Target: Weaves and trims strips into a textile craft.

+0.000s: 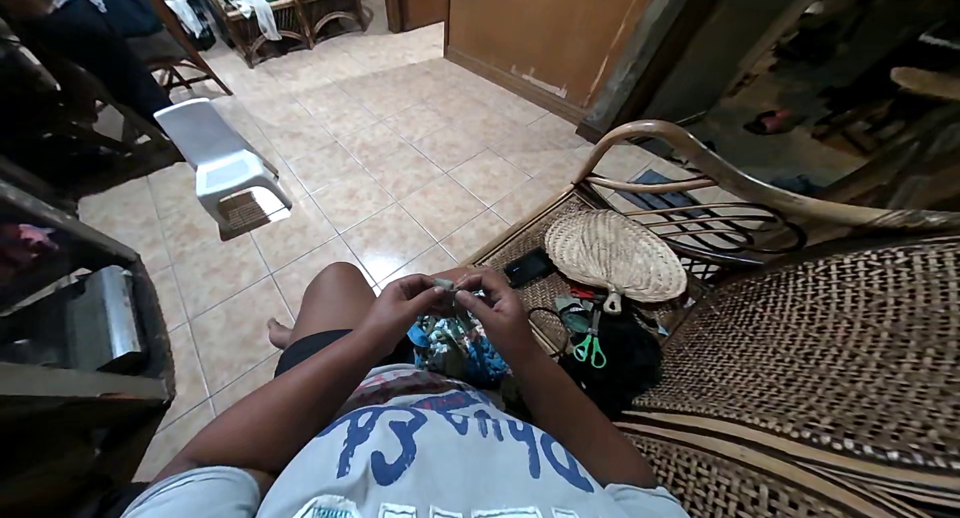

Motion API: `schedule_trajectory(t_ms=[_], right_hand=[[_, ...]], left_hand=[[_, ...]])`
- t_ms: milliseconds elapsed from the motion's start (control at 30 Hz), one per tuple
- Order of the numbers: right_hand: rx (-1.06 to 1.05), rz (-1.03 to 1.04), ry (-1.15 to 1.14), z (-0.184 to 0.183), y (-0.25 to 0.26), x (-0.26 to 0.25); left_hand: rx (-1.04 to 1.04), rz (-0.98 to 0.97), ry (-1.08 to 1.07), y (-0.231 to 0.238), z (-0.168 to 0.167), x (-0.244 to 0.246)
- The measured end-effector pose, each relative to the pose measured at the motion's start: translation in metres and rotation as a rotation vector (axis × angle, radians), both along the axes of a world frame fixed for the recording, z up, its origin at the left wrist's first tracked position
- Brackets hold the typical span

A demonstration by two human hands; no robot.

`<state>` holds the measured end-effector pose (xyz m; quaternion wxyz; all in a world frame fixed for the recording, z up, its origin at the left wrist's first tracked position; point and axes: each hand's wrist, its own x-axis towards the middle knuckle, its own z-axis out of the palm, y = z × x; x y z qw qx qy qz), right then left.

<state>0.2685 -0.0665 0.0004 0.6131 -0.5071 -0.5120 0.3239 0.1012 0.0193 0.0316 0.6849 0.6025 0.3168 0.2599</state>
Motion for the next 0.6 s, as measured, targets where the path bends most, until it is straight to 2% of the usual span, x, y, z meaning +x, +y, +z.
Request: schedule_trajectory(t_ms=[100, 367, 600], right_hand=[[-0.062, 0.038, -0.020, 0.0030, -0.0007, 0.0009], [-0.031, 0.001, 0.046, 0.0010, -0.0003, -0.0014], [0.098, -0.066, 0.033, -0.0060, 0.0005, -0.0048]], left_hand=[[0.012, -0.025, 0.014, -0.0010, 0.0014, 0.0002], [0.021, -0.059, 0.020, -0.0016, 0.0010, -0.0005], [0.214, -0.066, 0.062, -0.0018, -0.0014, -0.0033]])
